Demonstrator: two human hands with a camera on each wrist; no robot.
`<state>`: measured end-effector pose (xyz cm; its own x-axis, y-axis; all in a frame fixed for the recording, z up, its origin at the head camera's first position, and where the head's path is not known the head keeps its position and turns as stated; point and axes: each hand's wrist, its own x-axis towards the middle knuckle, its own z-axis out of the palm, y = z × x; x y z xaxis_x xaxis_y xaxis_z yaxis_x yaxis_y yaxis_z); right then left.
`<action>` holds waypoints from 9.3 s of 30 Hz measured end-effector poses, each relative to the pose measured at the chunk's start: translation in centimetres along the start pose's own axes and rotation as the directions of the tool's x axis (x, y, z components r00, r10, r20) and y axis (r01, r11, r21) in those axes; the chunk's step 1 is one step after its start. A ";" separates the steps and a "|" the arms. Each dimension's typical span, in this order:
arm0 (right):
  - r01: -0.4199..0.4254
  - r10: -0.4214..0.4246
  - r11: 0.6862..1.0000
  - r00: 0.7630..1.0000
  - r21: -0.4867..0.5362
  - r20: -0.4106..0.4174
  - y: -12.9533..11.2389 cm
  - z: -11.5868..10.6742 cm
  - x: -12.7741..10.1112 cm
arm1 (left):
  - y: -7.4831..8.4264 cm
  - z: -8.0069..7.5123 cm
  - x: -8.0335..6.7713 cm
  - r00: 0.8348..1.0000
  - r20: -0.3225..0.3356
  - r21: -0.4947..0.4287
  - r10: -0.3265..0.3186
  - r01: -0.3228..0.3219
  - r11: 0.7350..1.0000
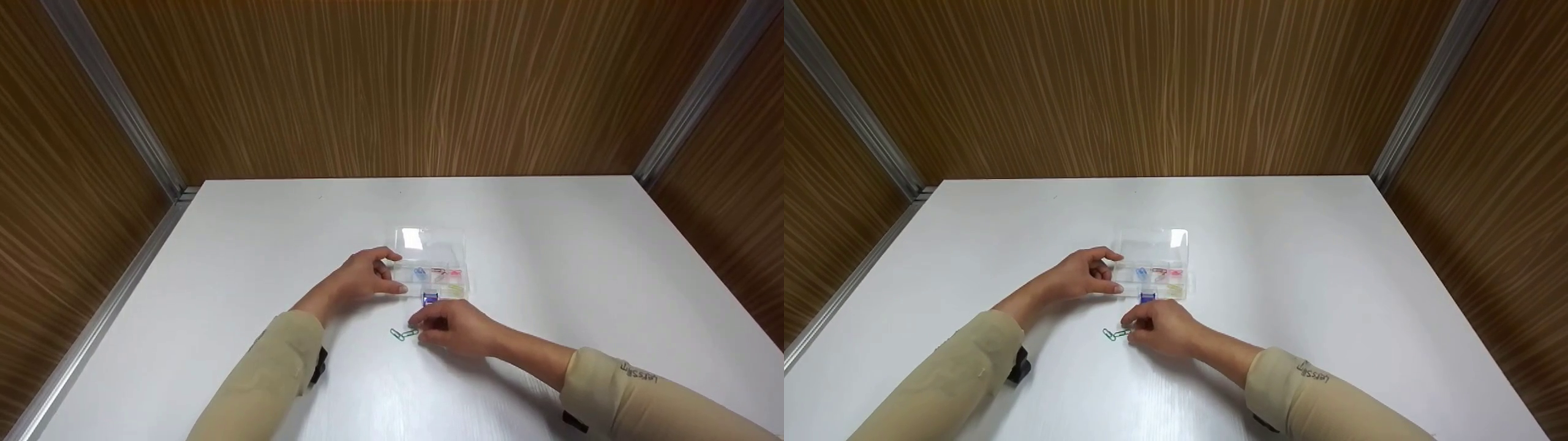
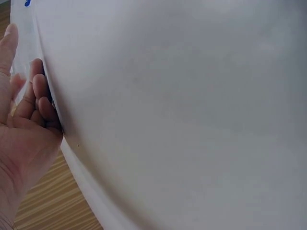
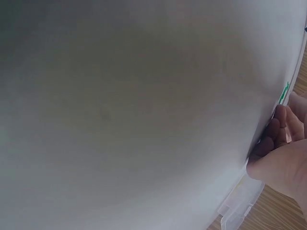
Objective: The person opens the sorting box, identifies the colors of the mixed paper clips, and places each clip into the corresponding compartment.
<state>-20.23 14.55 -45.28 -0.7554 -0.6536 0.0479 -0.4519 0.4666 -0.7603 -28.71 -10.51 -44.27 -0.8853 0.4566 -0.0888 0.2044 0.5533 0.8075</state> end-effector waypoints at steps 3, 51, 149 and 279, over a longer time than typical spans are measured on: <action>0.011 -0.011 1.000 1.000 -0.011 0.007 0.0 0.0 0.0 | 0.0 0.0 0.0 1.000 -0.001 0.008 0.009 -0.009 1.000; 0.055 -0.054 0.998 0.998 -0.038 0.026 0.3 0.6 0.3 | -0.3 0.1 0.2 1.000 -0.004 0.016 0.019 -0.019 1.000; -0.149 0.161 0.987 0.936 0.063 -0.312 0.2 -4.1 2.9 | 0.0 0.1 0.0 1.000 0.000 0.017 -0.031 0.031 0.999; 0.108 -0.104 0.983 0.994 -0.150 0.034 -0.9 1.7 2.4 | -0.3 0.0 0.1 0.999 0.005 0.012 0.038 -0.038 0.999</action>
<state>-20.78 11.56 -45.57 -0.6878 -0.7184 0.1044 -0.5968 0.4777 -0.6448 -28.79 -10.61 -44.52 -0.8749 0.4806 -0.0606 0.2432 0.5439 0.8031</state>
